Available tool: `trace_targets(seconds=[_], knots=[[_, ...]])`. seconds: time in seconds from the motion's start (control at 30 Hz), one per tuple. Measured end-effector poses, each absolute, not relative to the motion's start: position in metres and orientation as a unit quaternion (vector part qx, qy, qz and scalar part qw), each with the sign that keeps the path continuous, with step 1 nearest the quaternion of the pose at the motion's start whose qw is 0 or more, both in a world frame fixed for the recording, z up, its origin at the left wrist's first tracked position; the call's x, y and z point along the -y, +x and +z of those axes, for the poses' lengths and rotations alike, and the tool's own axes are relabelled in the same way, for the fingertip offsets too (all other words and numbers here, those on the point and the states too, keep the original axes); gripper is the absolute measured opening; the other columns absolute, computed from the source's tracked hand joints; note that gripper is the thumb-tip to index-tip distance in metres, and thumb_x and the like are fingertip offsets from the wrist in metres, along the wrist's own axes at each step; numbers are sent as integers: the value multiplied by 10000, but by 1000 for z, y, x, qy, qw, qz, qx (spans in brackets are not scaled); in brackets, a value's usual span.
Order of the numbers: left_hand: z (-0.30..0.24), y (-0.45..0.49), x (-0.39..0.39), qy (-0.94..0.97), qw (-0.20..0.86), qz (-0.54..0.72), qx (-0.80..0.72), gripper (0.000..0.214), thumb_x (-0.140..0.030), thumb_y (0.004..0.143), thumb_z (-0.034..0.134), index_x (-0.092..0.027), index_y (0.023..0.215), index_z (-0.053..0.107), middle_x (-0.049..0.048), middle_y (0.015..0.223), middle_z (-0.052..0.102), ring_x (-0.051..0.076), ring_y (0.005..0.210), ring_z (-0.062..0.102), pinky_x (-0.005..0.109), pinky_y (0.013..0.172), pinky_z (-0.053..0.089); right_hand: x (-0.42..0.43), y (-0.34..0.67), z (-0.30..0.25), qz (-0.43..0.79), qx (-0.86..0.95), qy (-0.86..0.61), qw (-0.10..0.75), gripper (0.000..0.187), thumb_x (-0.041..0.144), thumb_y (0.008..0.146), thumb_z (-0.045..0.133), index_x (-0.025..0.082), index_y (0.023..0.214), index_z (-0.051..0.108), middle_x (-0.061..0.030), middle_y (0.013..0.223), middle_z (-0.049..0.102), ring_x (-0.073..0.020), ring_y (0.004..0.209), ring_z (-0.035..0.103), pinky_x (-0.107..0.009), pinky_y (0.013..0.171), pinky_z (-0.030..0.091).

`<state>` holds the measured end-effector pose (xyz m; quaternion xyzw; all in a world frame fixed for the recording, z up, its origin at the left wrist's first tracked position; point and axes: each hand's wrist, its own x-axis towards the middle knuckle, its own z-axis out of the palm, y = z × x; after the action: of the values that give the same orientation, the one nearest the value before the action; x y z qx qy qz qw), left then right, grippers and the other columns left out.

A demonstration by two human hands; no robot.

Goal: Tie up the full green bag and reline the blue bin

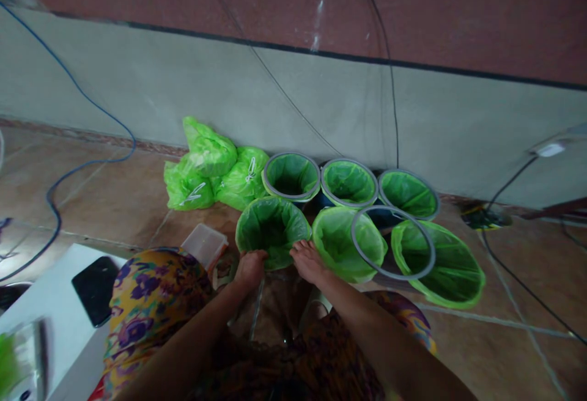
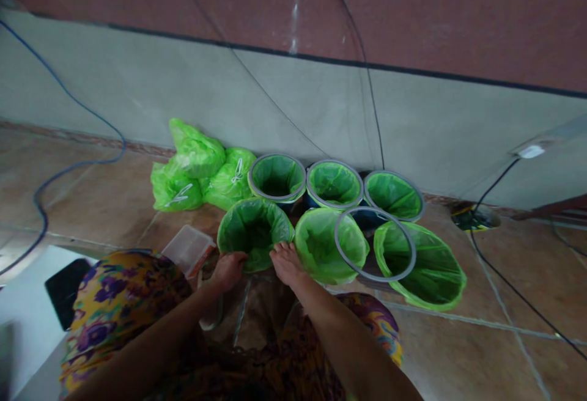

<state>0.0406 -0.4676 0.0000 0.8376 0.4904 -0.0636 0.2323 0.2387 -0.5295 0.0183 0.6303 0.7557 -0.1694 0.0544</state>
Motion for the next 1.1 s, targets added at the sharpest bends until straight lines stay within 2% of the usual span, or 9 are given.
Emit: trace_targets(seconds=[0.17,0.3,0.53,0.67,0.77,0.87,0.97,1.03,1.1], knots=[[-4,41,467,842,179,-83,-502,338,-55,844,420,-151,1032,685,104,1007,736,223,989,660,349,931,427,527,240,14,-193,-769,607,57,197,221,931,510,199,944,705,-88,1054,650,-247,1099,500,-405,964,324],[0,45,465,843,167,-107,-499,309,-51,846,411,-134,982,677,115,980,724,235,977,651,365,921,425,527,241,10,-203,-762,610,76,227,182,921,499,212,862,716,-79,983,672,-242,1046,532,-410,944,323],[14,52,488,904,141,-12,-404,315,-155,910,421,-177,1155,619,97,1250,618,254,1146,531,407,1013,366,515,240,17,-190,-709,678,27,268,212,946,446,201,906,711,-82,1012,685,-238,1047,550,-377,941,357],[13,56,503,921,173,-30,-348,251,-202,925,443,-207,1075,645,81,1121,639,241,1067,537,398,974,386,511,254,30,-214,-687,694,-13,235,124,880,502,201,938,716,-68,1040,699,-189,1041,588,-290,971,370],[5,58,503,923,170,-66,-340,237,-190,919,452,-199,1031,662,93,1053,640,250,1029,543,404,937,403,515,265,31,-236,-643,728,30,211,111,831,550,179,937,719,-95,1022,714,-208,1018,627,-274,896,426],[-3,56,498,916,166,-105,-349,252,-125,899,446,-174,1003,670,108,1029,642,251,1017,552,394,899,425,519,269,21,-279,-575,767,48,203,130,856,531,140,919,724,-153,989,726,-254,1001,658,-309,860,457],[-4,50,492,911,173,-129,-352,282,-94,898,414,-163,976,676,115,1027,644,243,1005,561,374,872,438,518,266,8,-319,-522,790,17,205,147,883,518,119,894,721,-190,1017,723,-271,1028,664,-321,870,471],[0,45,488,907,175,-139,-356,287,-103,903,405,-159,951,682,116,1018,647,241,996,564,371,872,439,516,263,-1,-341,-492,801,-5,198,192,903,529,125,867,712,-186,1010,726,-258,1016,673,-305,845,489],[4,41,485,902,175,-150,-366,291,-106,903,402,-156,932,687,113,1008,653,239,990,567,370,879,437,514,259,-8,-377,-454,806,-29,217,238,923,532,133,830,697,-159,919,739,-224,900,705,-275,761,516]])
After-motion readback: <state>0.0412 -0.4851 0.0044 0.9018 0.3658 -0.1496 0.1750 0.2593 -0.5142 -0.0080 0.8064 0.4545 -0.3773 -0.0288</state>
